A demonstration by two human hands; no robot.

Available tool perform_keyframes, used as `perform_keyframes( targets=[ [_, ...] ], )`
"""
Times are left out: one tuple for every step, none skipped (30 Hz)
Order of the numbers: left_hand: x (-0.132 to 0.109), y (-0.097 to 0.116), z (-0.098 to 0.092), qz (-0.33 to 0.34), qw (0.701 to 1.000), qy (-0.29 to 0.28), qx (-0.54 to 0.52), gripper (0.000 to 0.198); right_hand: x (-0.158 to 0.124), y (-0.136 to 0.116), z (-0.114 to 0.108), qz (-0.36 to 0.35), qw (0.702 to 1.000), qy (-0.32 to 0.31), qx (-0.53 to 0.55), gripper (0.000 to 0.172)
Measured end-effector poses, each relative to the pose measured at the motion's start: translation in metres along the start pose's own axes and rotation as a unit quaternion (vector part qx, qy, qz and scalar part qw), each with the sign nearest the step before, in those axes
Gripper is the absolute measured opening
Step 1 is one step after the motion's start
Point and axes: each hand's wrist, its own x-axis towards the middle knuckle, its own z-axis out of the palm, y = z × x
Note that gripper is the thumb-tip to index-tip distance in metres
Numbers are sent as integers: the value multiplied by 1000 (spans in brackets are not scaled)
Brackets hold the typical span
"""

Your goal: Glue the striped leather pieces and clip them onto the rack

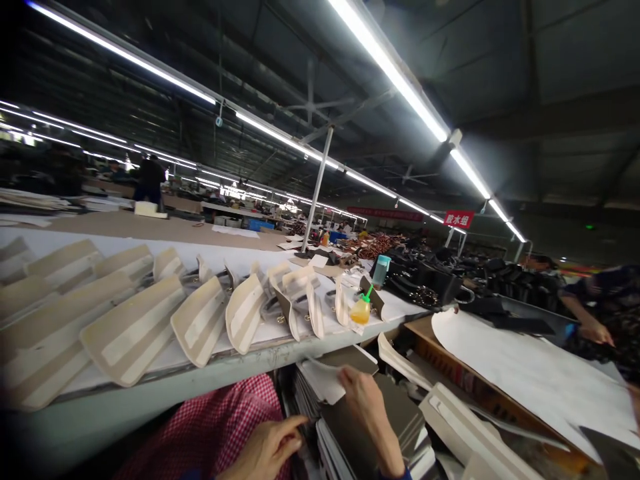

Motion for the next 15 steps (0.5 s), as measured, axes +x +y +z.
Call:
perform_keyframes(
  targets=[
    [1, -2, 0, 0, 1000, 5, -20, 37, -1, -5, -7, 13, 997, 62, 33, 38],
    [2, -4, 0, 1, 999, 12, -47, 41, -3, -10, -15, 25, 989, 121, 75, 41],
    [3, -6, 0, 2, 997, 21, -80, 47, -6, -17, -23, 33, 977, 172, 123, 45],
    [3, -8, 0, 4, 993, 32, -116, 55, -10, -24, -31, 38, 961, 209, 176, 49],
    [4, -9, 0, 7, 987, 45, -154, 67, -15, -31, -37, 41, 944, 231, 231, 51],
    [5, -9, -1, 11, 980, 57, -191, 80, -19, -38, -43, 43, 926, 244, 284, 53],
    [5, -9, -1, 16, 972, 66, -225, 95, -23, -45, -47, 45, 908, 251, 333, 55],
    [5, -6, -1, 21, 964, 71, -257, 110, -25, -52, -50, 47, 889, 256, 377, 57],
    [4, -2, -1, 27, 955, 73, -285, 122, -28, -57, -53, 51, 871, 259, 415, 58],
    [3, 3, -2, 33, 948, 75, -308, 132, -29, -61, -55, 56, 853, 262, 447, 59],
    [2, 10, -2, 36, 943, 79, -322, 140, -31, -64, -57, 62, 838, 264, 474, 60],
    [0, 18, -4, 34, 940, 90, -327, 147, -34, -65, -59, 67, 825, 264, 496, 61],
    [-3, 28, -7, 27, 940, 111, -322, 150, -37, -66, -61, 76, 813, 263, 514, 62],
    [-6, 38, -10, 20, 940, 137, -313, 150, -41, -66, -62, 82, 806, 257, 527, 62],
    [-8, 48, -15, 5, 938, 171, -300, 141, -44, -66, -62, 83, 803, 244, 538, 61]
  ],
)
